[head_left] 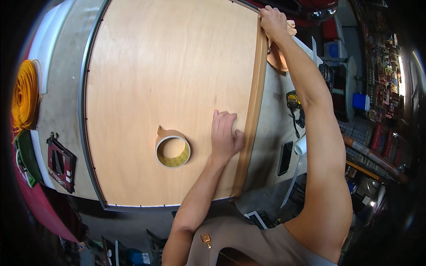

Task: The person applies brown edge banding to the perimeter of a light-colored wooden panel. They use a utility knife to cut the banding to length, press it along the edges, and smooth it with a cloth. The panel rests on a workbench in a cluttered garage.

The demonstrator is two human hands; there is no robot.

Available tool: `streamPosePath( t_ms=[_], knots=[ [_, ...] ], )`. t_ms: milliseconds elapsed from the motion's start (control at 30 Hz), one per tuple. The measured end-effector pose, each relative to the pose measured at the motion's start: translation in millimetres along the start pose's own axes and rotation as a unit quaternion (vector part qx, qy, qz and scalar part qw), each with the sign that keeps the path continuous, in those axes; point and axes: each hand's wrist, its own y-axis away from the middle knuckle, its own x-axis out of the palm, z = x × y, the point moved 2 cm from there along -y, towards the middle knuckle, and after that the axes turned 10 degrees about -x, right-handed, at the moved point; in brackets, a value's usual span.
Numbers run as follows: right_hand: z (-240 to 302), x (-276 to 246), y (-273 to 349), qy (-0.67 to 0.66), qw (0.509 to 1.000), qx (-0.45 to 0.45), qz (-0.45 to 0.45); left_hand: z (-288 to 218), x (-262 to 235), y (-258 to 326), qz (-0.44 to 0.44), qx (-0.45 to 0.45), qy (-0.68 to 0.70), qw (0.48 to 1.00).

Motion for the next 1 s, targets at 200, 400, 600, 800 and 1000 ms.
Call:
streamPosePath(
  t_ms=[200, 400, 600, 800, 1000],
  knots=[
    [30.6, -42.4, 6.8, -0.032, 0.956, 0.237, 0.173, 1.5, 2.6, -2.4, -0.017, 0.020, -0.008, 1.000],
    [49.5, -59.0, 19.8, -0.136, 0.959, 0.178, 0.173, 1.4, 3.9, -3.1, -0.050, 0.035, -0.015, 0.998],
    [92.0, -64.3, 114.8, -0.131, 0.971, 0.004, 0.199, 5.5, 5.3, -5.1, -0.061, 0.041, -0.004, 0.997],
    [208.8, -145.9, 268.7, -0.256, 0.955, 0.034, 0.144, 8.5, 8.5, -6.9, -0.064, 0.057, -0.009, 0.996],
    [306.8, -207.8, 393.2, -0.293, 0.934, 0.032, 0.203, 19.9, 16.9, -4.3, -0.058, 0.025, -0.028, 0.998]
  ],
)
